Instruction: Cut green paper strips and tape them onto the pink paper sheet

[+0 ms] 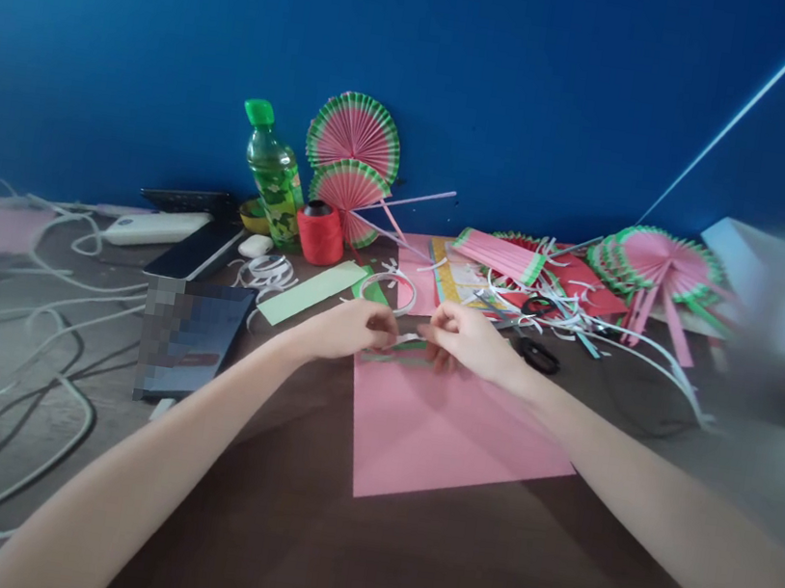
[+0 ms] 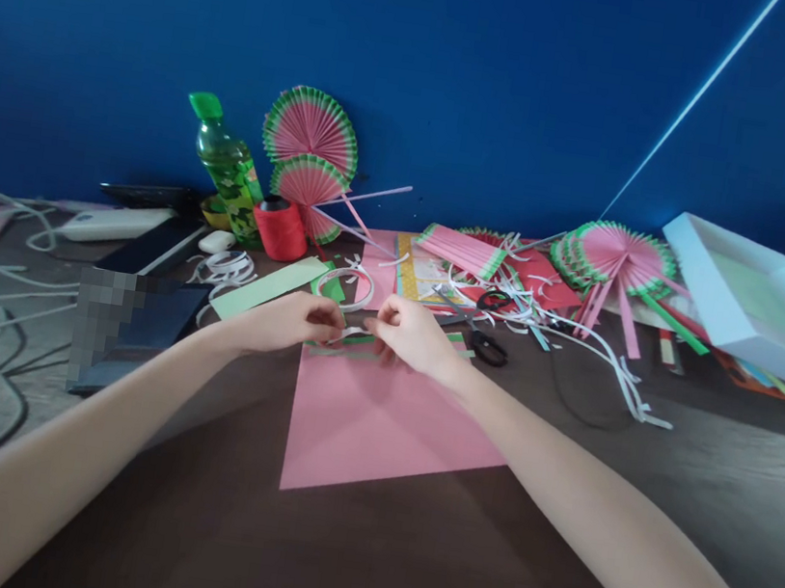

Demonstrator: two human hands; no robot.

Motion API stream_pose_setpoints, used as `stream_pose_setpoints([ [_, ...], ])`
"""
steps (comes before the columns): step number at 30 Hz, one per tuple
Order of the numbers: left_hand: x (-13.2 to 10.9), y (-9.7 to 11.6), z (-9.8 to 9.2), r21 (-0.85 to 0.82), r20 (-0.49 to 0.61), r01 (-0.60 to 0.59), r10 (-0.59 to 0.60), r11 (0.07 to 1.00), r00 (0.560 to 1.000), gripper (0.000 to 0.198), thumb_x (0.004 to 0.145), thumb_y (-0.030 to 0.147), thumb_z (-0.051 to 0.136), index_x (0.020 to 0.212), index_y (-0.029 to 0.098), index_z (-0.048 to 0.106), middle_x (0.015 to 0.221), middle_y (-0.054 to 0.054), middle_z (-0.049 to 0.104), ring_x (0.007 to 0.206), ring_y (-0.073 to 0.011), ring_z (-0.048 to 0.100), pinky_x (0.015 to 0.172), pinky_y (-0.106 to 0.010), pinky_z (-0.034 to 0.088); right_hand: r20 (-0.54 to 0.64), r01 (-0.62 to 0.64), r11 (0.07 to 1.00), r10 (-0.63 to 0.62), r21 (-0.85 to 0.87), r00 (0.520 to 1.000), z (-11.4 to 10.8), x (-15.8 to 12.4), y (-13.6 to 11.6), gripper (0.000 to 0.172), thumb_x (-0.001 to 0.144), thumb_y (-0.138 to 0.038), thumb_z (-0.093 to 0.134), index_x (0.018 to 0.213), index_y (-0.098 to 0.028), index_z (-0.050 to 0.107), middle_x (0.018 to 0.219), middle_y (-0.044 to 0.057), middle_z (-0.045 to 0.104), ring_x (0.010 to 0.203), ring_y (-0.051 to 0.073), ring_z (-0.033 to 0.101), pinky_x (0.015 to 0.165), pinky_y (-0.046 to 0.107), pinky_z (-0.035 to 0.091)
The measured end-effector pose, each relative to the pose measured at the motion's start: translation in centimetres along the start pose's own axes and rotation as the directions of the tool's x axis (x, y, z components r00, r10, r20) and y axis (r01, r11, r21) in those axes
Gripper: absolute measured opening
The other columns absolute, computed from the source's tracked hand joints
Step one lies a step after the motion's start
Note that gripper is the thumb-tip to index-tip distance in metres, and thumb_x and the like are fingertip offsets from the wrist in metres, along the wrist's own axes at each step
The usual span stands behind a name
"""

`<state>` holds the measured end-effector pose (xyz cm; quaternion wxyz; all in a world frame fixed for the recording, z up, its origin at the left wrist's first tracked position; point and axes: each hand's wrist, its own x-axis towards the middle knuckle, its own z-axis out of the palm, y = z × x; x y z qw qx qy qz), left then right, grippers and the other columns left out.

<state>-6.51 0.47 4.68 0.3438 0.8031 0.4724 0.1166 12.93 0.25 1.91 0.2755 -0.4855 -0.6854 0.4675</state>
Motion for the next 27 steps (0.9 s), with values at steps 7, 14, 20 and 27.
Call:
stream_pose_setpoints([
  [7,0.0,-0.3,0.4,-0.148,0.026,0.020,-0.016,0.989,1.000,0.015,0.074,0.029,0.052,0.077,0.016,0.059,0.077,-0.002,0.067,0.073,-0.0150,0.062,0.072,-0.028,0.046,0.015,-0.021,0.996,0.019,0.088,1.000,0.0,0.5,0.7,0.020,0.077,-0.029,0.057,0.068,-0.019,0.042,0.051,-0.001,0.060,0.038,0.011,0.057,0.031,0.017,0.038],
  [14,0.1,-0.6,0.6,-0.186,0.018,0.024,-0.021,0.982,1.000,0.015,0.073,0.029,0.054,0.077,0.015,0.060,0.078,-0.004,0.067,0.075,-0.0154,0.062,0.075,-0.030,0.046,0.012,0.003,0.998,-0.004,0.058,1.000,0.1,0.4,0.5,0.020,0.077,-0.031,0.056,0.069,-0.019,0.042,0.051,-0.001,0.060,0.036,0.010,0.054,0.031,0.017,0.036],
  [20,-0.2,-0.1,-0.3,-0.126,0.004,0.029,-0.029,0.992,1.000,0.018,0.072,0.032,0.054,0.076,0.016,0.061,0.071,0.000,0.063,0.067,-0.0128,0.057,0.067,-0.026,0.044,-0.035,0.090,0.996,-0.090,-0.014,0.995,-0.1,0.2,0.2,0.020,0.076,-0.031,0.056,0.066,-0.019,0.044,0.052,-0.002,0.058,0.037,0.009,0.052,0.035,0.019,0.033],
  [27,-0.4,-0.6,-1.6,-0.047,0.144,0.048,-0.041,0.998,0.989,0.016,0.068,0.029,0.054,0.077,0.018,0.061,0.071,0.000,0.061,0.066,-0.0126,0.056,0.060,-0.022,0.043,-0.127,0.111,0.988,-0.125,-0.110,0.984,-0.3,-0.2,-0.4,0.021,0.071,-0.030,0.059,0.061,-0.018,0.046,0.051,-0.001,0.056,0.041,0.009,0.049,0.042,0.023,0.036],
])
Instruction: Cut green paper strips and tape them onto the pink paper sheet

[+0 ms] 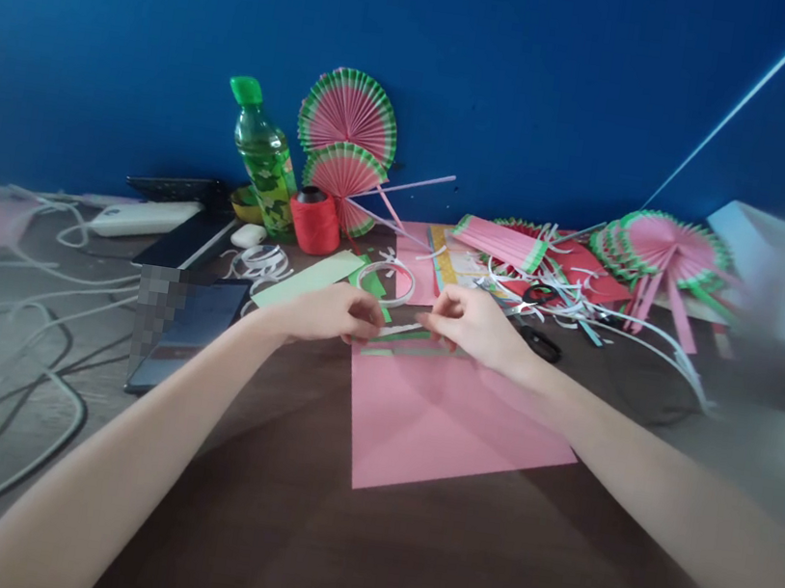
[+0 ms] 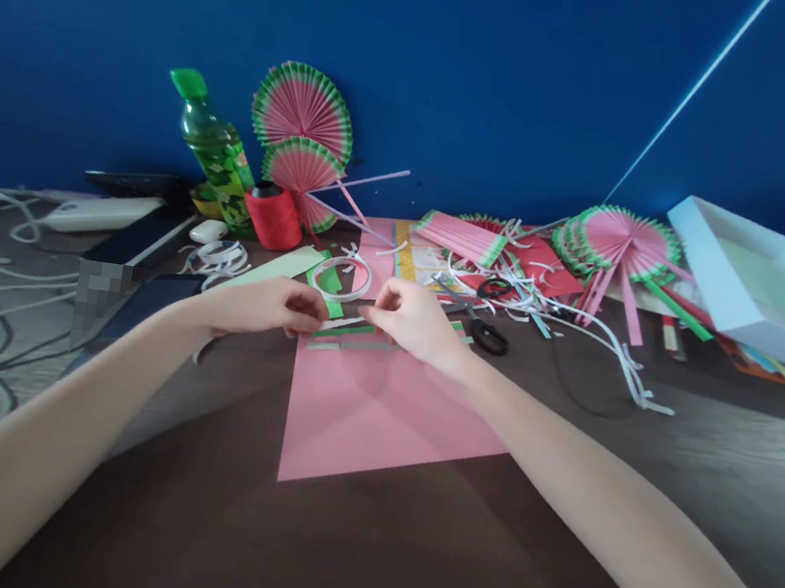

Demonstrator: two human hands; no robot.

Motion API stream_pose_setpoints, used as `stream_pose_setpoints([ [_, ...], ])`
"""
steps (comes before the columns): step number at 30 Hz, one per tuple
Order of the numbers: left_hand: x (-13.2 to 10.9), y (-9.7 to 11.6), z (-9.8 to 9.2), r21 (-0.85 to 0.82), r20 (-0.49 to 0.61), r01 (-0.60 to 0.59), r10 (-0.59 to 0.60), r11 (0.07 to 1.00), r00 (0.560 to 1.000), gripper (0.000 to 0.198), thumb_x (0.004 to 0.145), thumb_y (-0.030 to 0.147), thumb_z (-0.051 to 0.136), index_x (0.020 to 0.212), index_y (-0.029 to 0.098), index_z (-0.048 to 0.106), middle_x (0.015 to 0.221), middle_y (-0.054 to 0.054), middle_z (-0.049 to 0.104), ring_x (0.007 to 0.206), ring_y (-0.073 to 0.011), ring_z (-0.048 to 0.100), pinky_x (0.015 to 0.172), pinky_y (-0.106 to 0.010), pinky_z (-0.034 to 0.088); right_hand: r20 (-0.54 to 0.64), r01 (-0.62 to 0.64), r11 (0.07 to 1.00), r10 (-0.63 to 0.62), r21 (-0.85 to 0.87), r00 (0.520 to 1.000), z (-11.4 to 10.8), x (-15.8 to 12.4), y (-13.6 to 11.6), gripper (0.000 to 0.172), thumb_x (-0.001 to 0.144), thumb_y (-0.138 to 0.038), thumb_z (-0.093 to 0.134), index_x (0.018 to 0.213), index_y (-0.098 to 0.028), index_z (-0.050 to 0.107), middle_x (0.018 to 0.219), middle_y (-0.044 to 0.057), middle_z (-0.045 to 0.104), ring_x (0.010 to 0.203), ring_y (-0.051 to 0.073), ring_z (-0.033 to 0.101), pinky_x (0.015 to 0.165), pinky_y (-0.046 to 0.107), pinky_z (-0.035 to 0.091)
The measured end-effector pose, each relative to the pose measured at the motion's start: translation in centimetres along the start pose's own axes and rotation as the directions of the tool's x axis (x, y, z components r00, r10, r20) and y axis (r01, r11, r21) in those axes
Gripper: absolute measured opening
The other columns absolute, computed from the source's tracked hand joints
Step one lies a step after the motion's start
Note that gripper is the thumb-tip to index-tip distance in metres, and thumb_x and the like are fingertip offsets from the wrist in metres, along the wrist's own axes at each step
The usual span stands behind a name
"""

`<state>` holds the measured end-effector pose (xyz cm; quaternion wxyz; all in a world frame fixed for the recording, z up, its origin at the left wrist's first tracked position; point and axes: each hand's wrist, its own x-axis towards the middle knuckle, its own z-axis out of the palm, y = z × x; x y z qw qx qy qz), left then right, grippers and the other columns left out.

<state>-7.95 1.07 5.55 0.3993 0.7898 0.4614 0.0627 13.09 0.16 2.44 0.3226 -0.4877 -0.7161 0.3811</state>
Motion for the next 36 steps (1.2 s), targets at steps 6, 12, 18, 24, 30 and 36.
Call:
stream_pose_setpoints([
  [6,0.18,-0.31,0.38,-0.002,-0.005,0.002,-0.002,1.000,1.000,0.013,0.067,0.024,0.054,0.075,0.017,0.060,0.068,0.000,0.060,0.065,-0.0133,0.058,0.062,-0.023,0.045,0.074,-0.034,0.999,0.034,-0.008,0.997,0.49,-0.07,0.30,0.018,0.070,-0.028,0.060,0.063,-0.019,0.046,0.054,-0.001,0.059,0.042,0.009,0.050,0.038,0.020,0.035],
  [12,0.28,-0.19,0.63,-0.080,-0.001,0.053,-0.054,0.995,0.999,0.011,0.067,0.024,0.055,0.073,0.016,0.059,0.070,-0.001,0.063,0.068,-0.0145,0.061,0.065,-0.024,0.048,0.164,-0.121,0.991,0.109,0.063,0.980,0.80,0.00,0.63,0.021,0.071,-0.028,0.061,0.064,-0.019,0.044,0.055,0.001,0.061,0.042,0.010,0.054,0.033,0.018,0.036],
  [18,0.25,-0.25,0.67,-0.083,-0.008,0.049,-0.050,0.995,0.999,0.010,0.068,0.024,0.056,0.073,0.015,0.060,0.071,-0.002,0.064,0.068,-0.0146,0.062,0.066,-0.025,0.049,0.183,-0.116,0.991,0.104,0.059,0.978,0.73,0.03,0.70,0.021,0.072,-0.028,0.061,0.063,-0.019,0.044,0.053,0.001,0.061,0.040,0.010,0.053,0.032,0.018,0.036],
  [24,0.22,-0.23,0.66,-0.086,-0.013,0.051,-0.052,0.995,0.999,0.010,0.067,0.023,0.057,0.072,0.015,0.060,0.070,-0.002,0.063,0.068,-0.0146,0.062,0.065,-0.025,0.049,0.190,-0.105,0.993,0.093,0.055,0.977,0.71,-0.02,0.71,0.022,0.071,-0.029,0.062,0.063,-0.019,0.044,0.053,0.001,0.061,0.039,0.009,0.052,0.033,0.019,0.036],
  [30,0.30,-0.24,0.57,-0.069,-0.014,0.057,-0.058,0.996,0.998,0.011,0.066,0.023,0.056,0.073,0.015,0.061,0.070,-0.002,0.063,0.067,-0.0145,0.061,0.065,-0.024,0.048,0.197,-0.090,0.994,0.078,0.055,0.977,0.78,-0.03,0.67,0.022,0.071,-0.029,0.062,0.063,-0.019,0.044,0.053,0.000,0.060,0.041,0.010,0.052,0.035,0.019,0.036],
  [36,0.20,-0.53,0.16,0.013,-0.019,0.043,-0.043,0.999,0.999,0.015,0.067,0.027,0.056,0.075,0.017,0.064,0.070,-0.001,0.063,0.064,-0.0133,0.057,0.058,-0.022,0.044,0.119,-0.036,0.999,0.038,-0.021,0.992,0.30,-0.10,0.07,0.022,0.072,-0.031,0.059,0.060,-0.019,0.044,0.051,-0.003,0.055,0.041,0.007,0.045,0.040,0.020,0.033],
])
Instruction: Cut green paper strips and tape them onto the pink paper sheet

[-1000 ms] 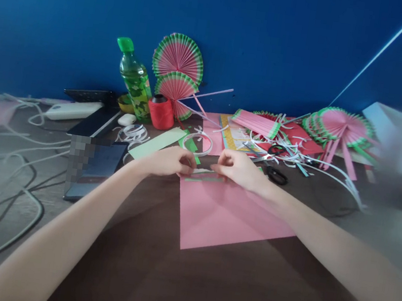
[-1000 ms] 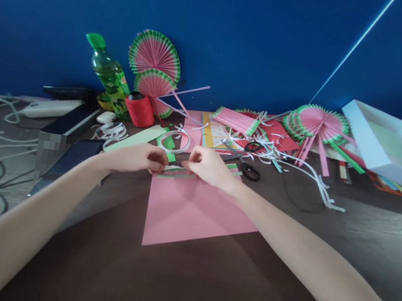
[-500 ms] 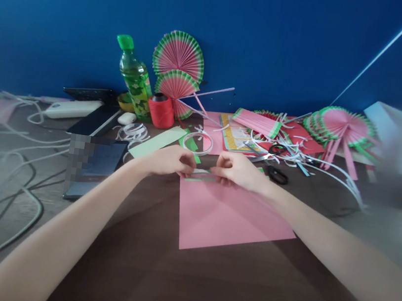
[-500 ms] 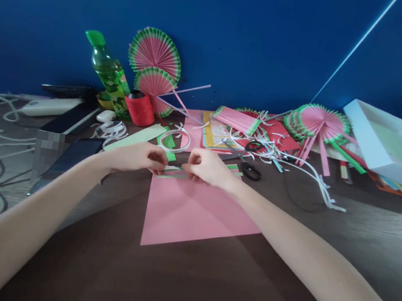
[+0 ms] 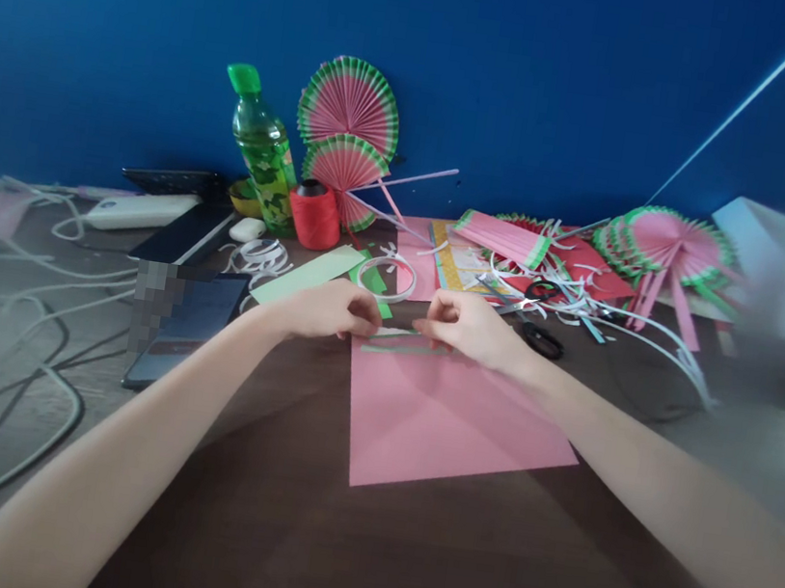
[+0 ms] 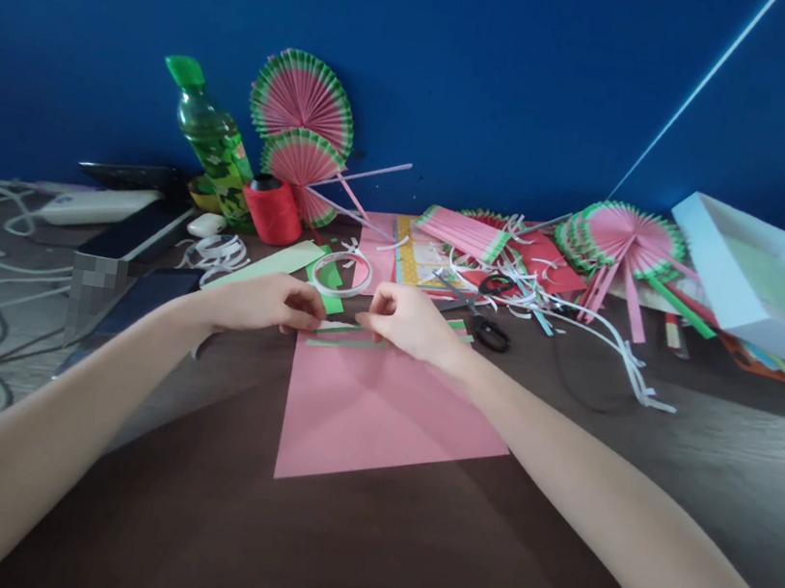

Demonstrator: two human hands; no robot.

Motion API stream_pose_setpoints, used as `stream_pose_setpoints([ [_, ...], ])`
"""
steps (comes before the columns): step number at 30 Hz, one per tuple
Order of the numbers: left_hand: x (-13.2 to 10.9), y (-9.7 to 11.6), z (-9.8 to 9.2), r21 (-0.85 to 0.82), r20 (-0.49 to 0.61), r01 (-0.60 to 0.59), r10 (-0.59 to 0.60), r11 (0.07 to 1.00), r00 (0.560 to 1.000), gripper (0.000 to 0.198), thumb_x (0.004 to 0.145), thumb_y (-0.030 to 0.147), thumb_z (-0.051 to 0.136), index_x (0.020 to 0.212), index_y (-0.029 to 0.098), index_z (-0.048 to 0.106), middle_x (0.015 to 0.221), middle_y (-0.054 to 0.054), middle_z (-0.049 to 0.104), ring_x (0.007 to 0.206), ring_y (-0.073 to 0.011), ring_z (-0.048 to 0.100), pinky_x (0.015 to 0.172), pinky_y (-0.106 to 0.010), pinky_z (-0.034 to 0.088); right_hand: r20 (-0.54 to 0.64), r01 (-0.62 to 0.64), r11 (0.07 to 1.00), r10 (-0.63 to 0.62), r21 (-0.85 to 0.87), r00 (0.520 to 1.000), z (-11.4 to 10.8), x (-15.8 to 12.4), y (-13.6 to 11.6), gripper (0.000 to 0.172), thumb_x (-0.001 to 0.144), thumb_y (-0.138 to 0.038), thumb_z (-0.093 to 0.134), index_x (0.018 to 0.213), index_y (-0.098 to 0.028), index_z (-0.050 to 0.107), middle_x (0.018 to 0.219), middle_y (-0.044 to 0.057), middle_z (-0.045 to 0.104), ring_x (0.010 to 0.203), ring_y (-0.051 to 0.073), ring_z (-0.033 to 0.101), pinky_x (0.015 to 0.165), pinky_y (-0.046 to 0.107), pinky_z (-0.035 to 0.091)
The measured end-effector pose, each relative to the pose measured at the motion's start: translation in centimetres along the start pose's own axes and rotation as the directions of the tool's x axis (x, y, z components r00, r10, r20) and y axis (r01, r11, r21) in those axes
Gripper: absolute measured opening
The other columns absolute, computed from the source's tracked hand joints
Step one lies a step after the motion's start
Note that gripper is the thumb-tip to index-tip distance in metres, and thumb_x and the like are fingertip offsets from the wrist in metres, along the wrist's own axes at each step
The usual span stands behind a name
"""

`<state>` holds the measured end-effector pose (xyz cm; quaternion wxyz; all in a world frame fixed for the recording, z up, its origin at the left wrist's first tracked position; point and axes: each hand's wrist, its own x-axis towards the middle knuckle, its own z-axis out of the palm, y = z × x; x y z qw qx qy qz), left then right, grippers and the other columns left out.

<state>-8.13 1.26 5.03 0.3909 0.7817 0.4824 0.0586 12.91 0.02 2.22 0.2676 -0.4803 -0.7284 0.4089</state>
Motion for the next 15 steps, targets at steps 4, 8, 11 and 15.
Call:
stream_pose_setpoints([
  [4,0.00,0.07,-0.05,0.023,0.000,-0.001,0.001,1.000,1.000,0.018,0.065,0.026,0.057,0.079,0.017,0.064,0.066,0.001,0.062,0.060,-0.0126,0.056,0.056,-0.022,0.041,-0.055,-0.009,0.990,0.001,-0.141,0.998,-0.09,-0.13,-0.52,0.022,0.070,-0.028,0.060,0.058,-0.019,0.044,0.050,-0.004,0.053,0.042,0.008,0.043,0.043,0.022,0.032],
  [8,0.06,0.33,0.14,0.119,-0.036,-0.013,0.018,0.993,0.999,0.014,0.066,0.025,0.058,0.075,0.017,0.063,0.065,0.001,0.062,0.062,-0.0127,0.056,0.060,-0.023,0.039,-0.080,0.006,0.967,-0.027,-0.255,0.996,0.04,-0.32,-0.82,0.022,0.068,-0.025,0.061,0.055,-0.018,0.045,0.052,-0.003,0.053,0.047,0.009,0.045,0.049,0.023,0.033],
  [11,0.08,0.44,0.21,0.177,-0.033,-0.044,0.050,0.983,0.998,0.014,0.067,0.028,0.058,0.073,0.017,0.064,0.069,0.001,0.063,0.066,-0.0128,0.055,0.063,-0.023,0.038,-0.090,0.015,0.943,-0.048,-0.332,0.995,-0.02,-0.48,-0.95,0.021,0.067,-0.025,0.061,0.055,-0.018,0.046,0.056,-0.003,0.054,0.052,0.010,0.048,0.051,0.024,0.033],
  [15,0.22,0.24,0.26,0.188,-0.010,-0.075,0.078,0.979,0.997,0.017,0.068,0.031,0.057,0.072,0.017,0.065,0.069,0.002,0.062,0.065,-0.0121,0.053,0.064,-0.023,0.036,-0.082,0.007,0.920,-0.042,-0.392,0.996,-0.16,-0.56,-0.97,0.019,0.068,-0.027,0.061,0.056,-0.018,0.048,0.057,-0.003,0.055,0.054,0.010,0.049,0.052,0.024,0.032],
])
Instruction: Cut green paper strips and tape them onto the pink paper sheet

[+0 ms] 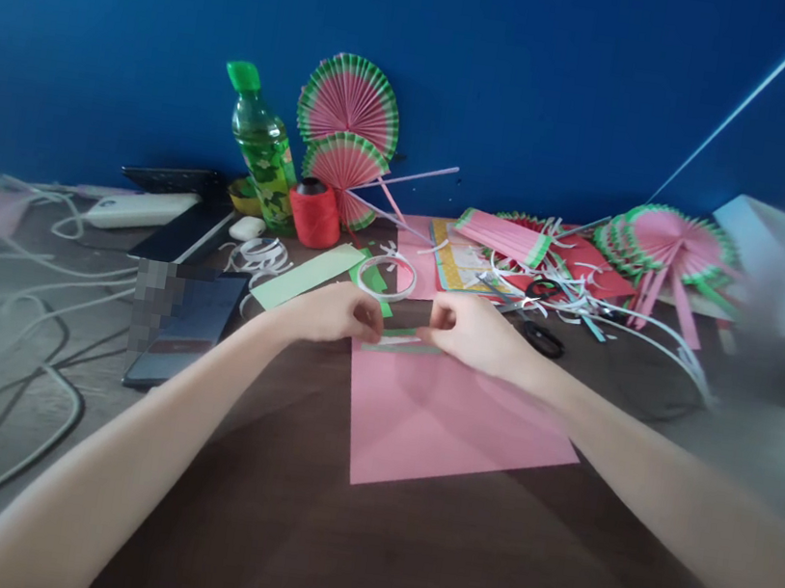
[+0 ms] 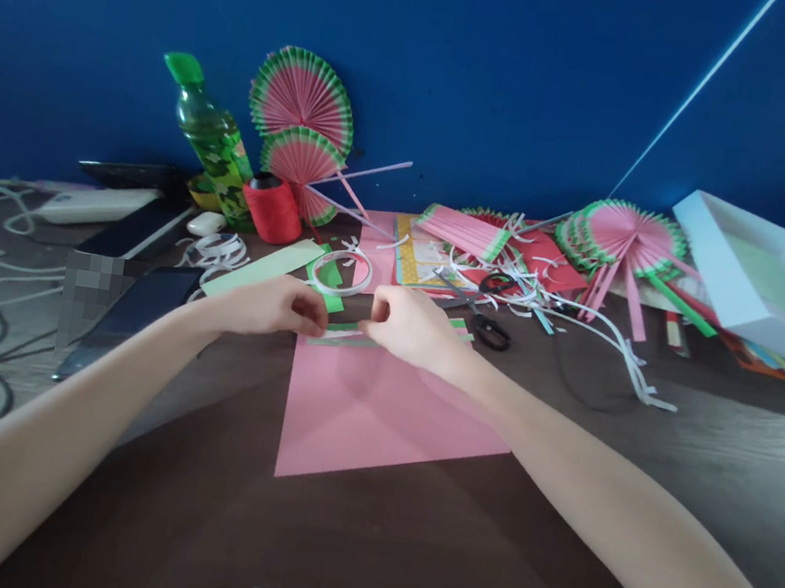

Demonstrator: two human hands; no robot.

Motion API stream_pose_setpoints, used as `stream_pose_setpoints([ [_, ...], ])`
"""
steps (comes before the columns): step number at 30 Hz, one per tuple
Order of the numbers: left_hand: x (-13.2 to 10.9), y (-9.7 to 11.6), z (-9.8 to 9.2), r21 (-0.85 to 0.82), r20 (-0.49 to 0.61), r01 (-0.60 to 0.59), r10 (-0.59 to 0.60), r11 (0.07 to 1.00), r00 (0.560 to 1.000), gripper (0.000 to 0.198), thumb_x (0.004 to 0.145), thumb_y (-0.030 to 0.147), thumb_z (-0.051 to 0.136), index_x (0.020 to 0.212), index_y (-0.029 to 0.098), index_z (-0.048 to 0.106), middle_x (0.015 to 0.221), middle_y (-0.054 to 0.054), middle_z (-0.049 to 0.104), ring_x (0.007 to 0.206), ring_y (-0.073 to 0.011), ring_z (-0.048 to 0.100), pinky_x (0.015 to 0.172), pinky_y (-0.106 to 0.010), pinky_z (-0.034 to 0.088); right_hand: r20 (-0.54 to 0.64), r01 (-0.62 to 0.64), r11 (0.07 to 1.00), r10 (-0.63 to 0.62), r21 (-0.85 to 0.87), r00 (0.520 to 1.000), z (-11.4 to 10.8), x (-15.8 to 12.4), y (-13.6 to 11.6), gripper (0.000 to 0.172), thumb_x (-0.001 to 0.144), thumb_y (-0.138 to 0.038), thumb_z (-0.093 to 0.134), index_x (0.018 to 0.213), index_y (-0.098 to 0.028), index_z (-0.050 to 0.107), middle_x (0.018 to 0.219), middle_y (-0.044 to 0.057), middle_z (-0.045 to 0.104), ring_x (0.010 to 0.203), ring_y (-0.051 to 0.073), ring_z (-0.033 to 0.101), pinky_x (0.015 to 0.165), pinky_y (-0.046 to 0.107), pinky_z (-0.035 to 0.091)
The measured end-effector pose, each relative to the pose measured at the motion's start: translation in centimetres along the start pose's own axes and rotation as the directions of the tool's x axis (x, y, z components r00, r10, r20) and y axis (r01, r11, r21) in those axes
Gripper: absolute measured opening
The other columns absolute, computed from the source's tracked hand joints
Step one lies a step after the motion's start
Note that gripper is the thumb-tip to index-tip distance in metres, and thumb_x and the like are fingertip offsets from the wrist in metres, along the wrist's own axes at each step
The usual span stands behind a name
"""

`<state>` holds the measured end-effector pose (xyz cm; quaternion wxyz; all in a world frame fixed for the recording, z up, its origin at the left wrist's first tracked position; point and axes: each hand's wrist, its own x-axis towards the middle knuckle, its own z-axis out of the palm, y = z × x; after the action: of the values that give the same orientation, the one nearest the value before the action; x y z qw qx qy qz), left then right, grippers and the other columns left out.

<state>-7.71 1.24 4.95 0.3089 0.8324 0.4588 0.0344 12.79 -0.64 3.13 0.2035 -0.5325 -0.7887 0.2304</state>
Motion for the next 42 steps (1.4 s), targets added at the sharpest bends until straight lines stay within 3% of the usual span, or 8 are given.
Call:
stream_pose_setpoints([
  [14,0.50,-0.72,0.65,0.019,0.006,0.024,-0.024,1.000,1.000,0.020,0.067,0.035,0.058,0.073,0.018,0.067,0.066,0.003,0.061,0.063,-0.0114,0.051,0.060,-0.022,0.035,0.074,-0.019,1.000,0.018,0.014,0.997,-0.12,-0.04,0.01,0.014,0.067,-0.021,0.057,0.058,-0.018,0.046,0.057,-0.002,0.058,0.051,0.009,0.050,0.050,0.022,0.032],
  [29,0.32,-0.03,0.69,0.027,0.021,0.021,-0.022,0.999,1.000,0.017,0.065,0.031,0.058,0.071,0.017,0.065,0.067,0.002,0.061,0.066,-0.0129,0.054,0.063,-0.022,0.037,0.142,-0.028,1.000,0.026,0.014,0.989,0.30,-0.21,0.29,0.012,0.068,-0.021,0.055,0.059,-0.018,0.048,0.049,-0.002,0.060,0.043,0.009,0.051,0.045,0.021,0.031],
  [42,0.36,-0.03,0.89,0.016,0.035,0.060,-0.060,0.998,0.998,0.017,0.064,0.031,0.059,0.073,0.017,0.064,0.067,0.002,0.062,0.066,-0.0135,0.055,0.060,-0.023,0.037,0.126,-0.001,1.000,0.004,-0.024,0.992,0.61,-0.02,0.53,0.009,0.067,-0.021,0.055,0.060,-0.018,0.050,0.053,-0.002,0.062,0.048,0.009,0.053,0.048,0.021,0.032],
])
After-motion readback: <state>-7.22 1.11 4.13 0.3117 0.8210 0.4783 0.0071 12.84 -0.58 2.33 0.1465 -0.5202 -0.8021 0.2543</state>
